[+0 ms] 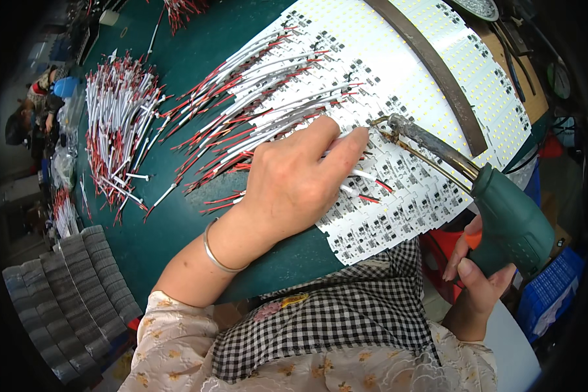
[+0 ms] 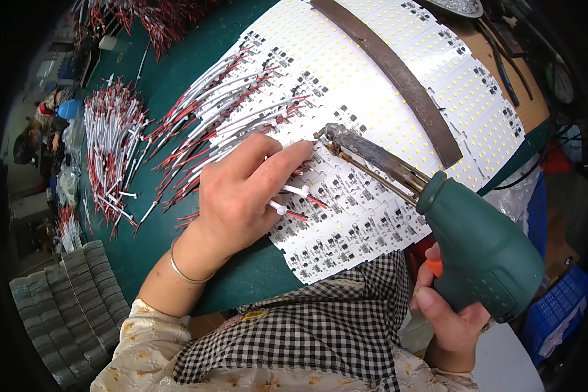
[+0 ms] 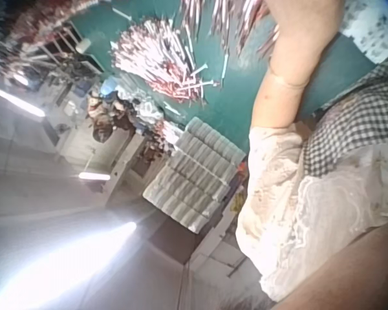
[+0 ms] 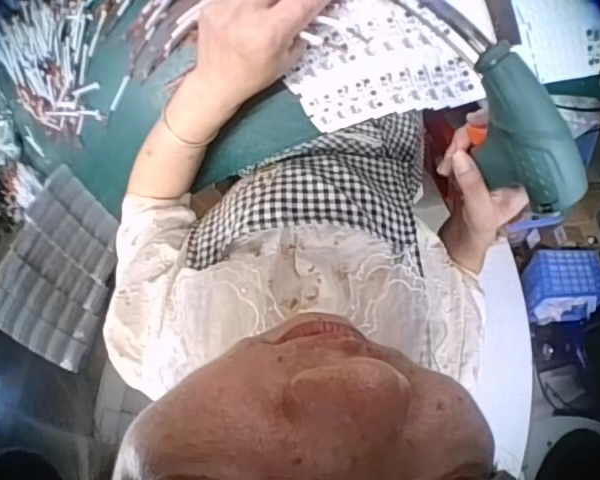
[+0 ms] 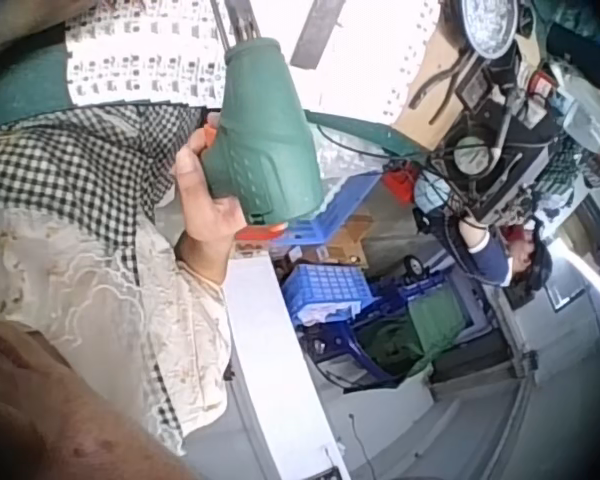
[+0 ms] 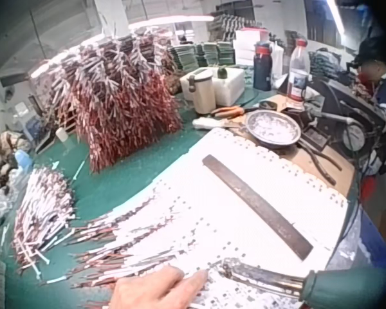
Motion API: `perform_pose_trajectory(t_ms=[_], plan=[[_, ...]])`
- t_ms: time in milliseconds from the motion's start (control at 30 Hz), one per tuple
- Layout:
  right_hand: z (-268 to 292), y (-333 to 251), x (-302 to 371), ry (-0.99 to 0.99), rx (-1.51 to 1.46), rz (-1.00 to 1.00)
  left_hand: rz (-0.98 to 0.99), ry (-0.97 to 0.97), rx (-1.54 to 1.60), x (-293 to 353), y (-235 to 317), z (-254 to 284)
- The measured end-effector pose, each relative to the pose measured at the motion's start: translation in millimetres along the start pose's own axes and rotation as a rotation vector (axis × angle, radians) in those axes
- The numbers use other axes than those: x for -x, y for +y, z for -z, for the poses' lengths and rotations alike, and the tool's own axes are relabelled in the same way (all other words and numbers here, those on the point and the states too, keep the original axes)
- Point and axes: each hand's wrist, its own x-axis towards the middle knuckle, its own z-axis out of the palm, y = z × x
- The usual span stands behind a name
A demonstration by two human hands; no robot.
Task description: The person positions wires onto LED circuit boards and solders them using a soldering gun.
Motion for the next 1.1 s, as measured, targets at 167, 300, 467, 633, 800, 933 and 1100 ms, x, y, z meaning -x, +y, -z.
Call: perform_pose_trajectory(t_ms=[167, 300, 467, 633, 800, 933, 1100], plan=[[0, 2, 0, -0.020, -0.005, -0.035, -0.033, 0.014, -0.018, -1, -1, -2], [2, 7, 0, -0.038, 0.029, -0.017, 0.024, -0.022, 0.006, -1, 3, 1], [1, 3, -1, 0.031, -0.005, -0.012, 0.048, -0.071, -0.011, -2, 4, 3], [20, -2, -4, -0.105, -0.135, -0.068, 0.018, -0.058, -0.035, -3, 4, 3], [18, 1, 1, -0.026, -0.143, -0.007, -0.017, -0.011, -0.040, -4, -1, -2], [24, 1, 5, -0.026, -0.153, 0.001, -0.043, 0.022, 0.061, -4, -6, -5], [8, -1, 7, 0.067, -0.017, 0.056, 0.009, -0.036, 0.083, -8, -2, 0]])
